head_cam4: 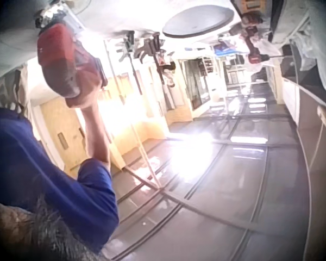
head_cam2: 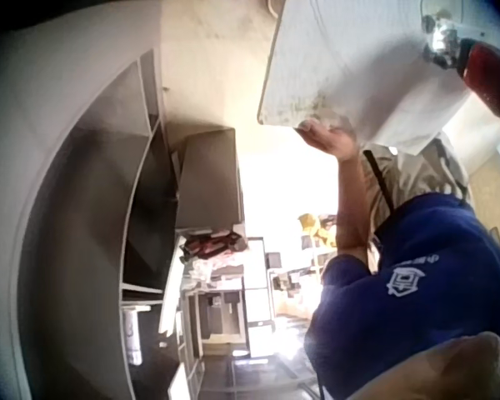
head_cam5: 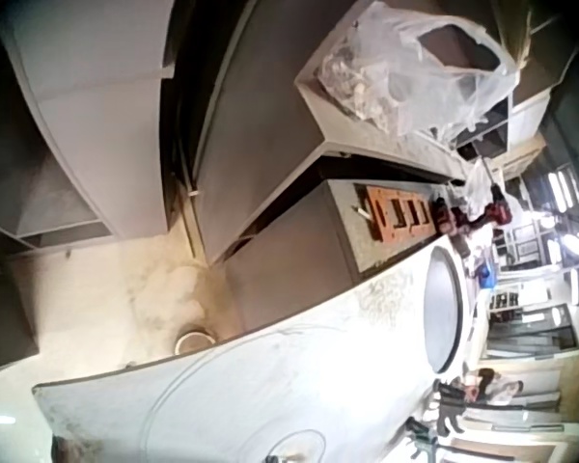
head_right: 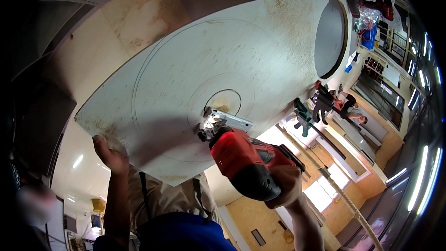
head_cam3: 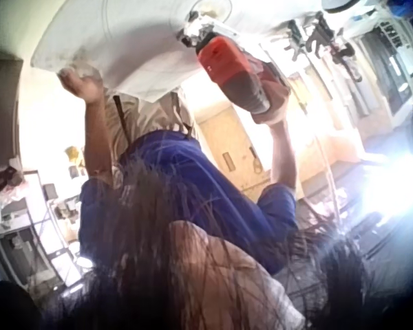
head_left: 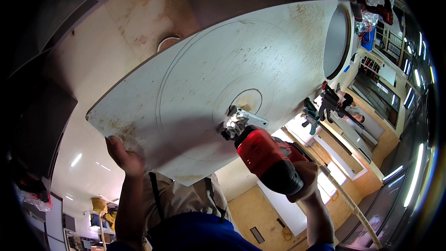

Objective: The person uses a red jigsaw to cut a circular shape out of a large white board. They guide the tool along a pre-drawn circular line, completing the cut and removing the inner circular piece.

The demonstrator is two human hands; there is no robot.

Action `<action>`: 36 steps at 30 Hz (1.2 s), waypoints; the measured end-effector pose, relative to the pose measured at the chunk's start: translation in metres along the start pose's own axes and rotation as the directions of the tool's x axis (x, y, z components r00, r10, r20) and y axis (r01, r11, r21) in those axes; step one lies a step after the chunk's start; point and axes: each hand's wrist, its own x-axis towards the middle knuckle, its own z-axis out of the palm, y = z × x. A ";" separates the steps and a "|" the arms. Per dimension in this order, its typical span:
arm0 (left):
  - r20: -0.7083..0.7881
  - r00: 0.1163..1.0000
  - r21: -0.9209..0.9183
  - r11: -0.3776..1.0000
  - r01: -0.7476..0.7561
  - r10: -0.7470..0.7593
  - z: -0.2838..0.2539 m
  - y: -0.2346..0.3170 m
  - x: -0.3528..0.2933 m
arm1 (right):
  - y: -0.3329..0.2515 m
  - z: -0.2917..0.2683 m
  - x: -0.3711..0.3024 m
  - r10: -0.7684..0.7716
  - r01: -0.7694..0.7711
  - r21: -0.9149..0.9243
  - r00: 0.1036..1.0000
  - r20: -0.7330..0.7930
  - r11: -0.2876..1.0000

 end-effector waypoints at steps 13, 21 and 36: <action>-0.029 0.998 -0.138 0.989 0.055 -0.060 0.001 -0.006 0.001 | 0.016 0.013 -0.019 0.009 -0.003 0.093 0.998 -0.055 0.996; -0.017 0.998 -0.088 0.995 0.054 -0.056 -0.002 -0.004 -0.001 | 0.005 0.011 -0.016 0.037 -0.034 0.064 0.998 -0.048 0.997; -0.004 0.996 -0.215 0.972 0.092 -0.095 0.007 0.001 0.000 | 0.008 0.017 -0.015 0.027 -0.017 0.145 0.997 -0.068 0.989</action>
